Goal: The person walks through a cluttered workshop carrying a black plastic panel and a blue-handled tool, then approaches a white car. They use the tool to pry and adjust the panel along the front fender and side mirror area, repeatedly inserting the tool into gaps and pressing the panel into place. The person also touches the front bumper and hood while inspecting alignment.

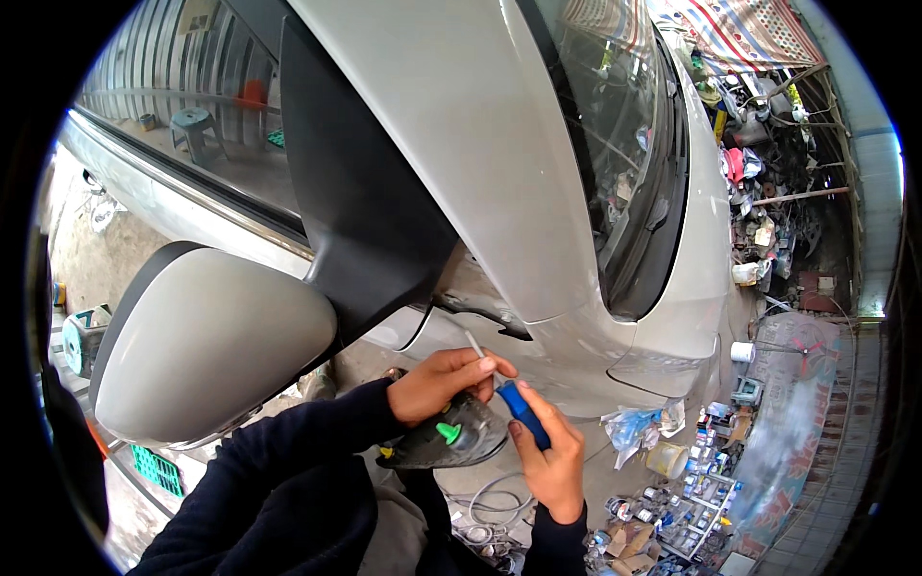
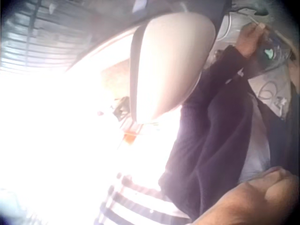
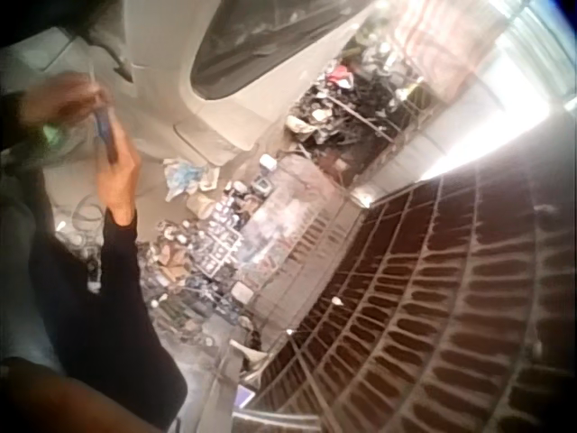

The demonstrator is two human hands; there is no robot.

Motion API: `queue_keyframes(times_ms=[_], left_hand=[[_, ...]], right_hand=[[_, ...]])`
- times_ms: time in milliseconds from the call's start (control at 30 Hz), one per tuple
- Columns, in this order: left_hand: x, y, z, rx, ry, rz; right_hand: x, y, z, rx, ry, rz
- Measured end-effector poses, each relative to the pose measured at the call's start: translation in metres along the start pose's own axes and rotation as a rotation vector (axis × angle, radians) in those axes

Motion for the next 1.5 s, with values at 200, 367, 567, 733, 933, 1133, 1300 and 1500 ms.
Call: queue_keyframes(times_ms=[200,367,567,733,933,1133,1300,1500], left_hand=[[0.003,0.009,-0.023,0.044,0.035,0.092],[0.002,0.007,-0.021,0.054,0.036,0.135],[0.006,0.005,-0.025,0.072,0.040,0.178],[0.003,0.004,-0.026,0.077,0.037,0.178],[-0.004,0.005,-0.027,0.111,0.027,0.196],[-0.010,0.002,-0.028,0.166,0.016,0.195],[-0.014,-0.001,-0.028,0.206,0.060,0.151],[-0.014,-0.001,-0.031,0.227,0.062,0.174]], right_hand=[[0.024,-0.011,-0.008,-0.058,-0.167,0.384],[0.031,-0.013,-0.014,-0.019,-0.196,0.430],[0.030,-0.011,-0.014,-0.008,-0.195,0.440],[0.035,-0.012,-0.017,-0.007,-0.174,0.431],[0.043,-0.014,-0.022,0.028,-0.199,0.503],[0.055,-0.013,-0.027,0.068,-0.260,0.612],[0.067,-0.014,-0.029,0.124,-0.331,0.748],[0.079,-0.015,-0.038,0.192,-0.288,0.752]])
Point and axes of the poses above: each hand's wrist, its own z-axis away from the middle knuckle, its own y-axis out of the palm, x = y × z, the point moved 3 cm from there along -z, towards the middle knuckle, and after that the axes turned 8 degrees about -x, right-handed, at the moved point
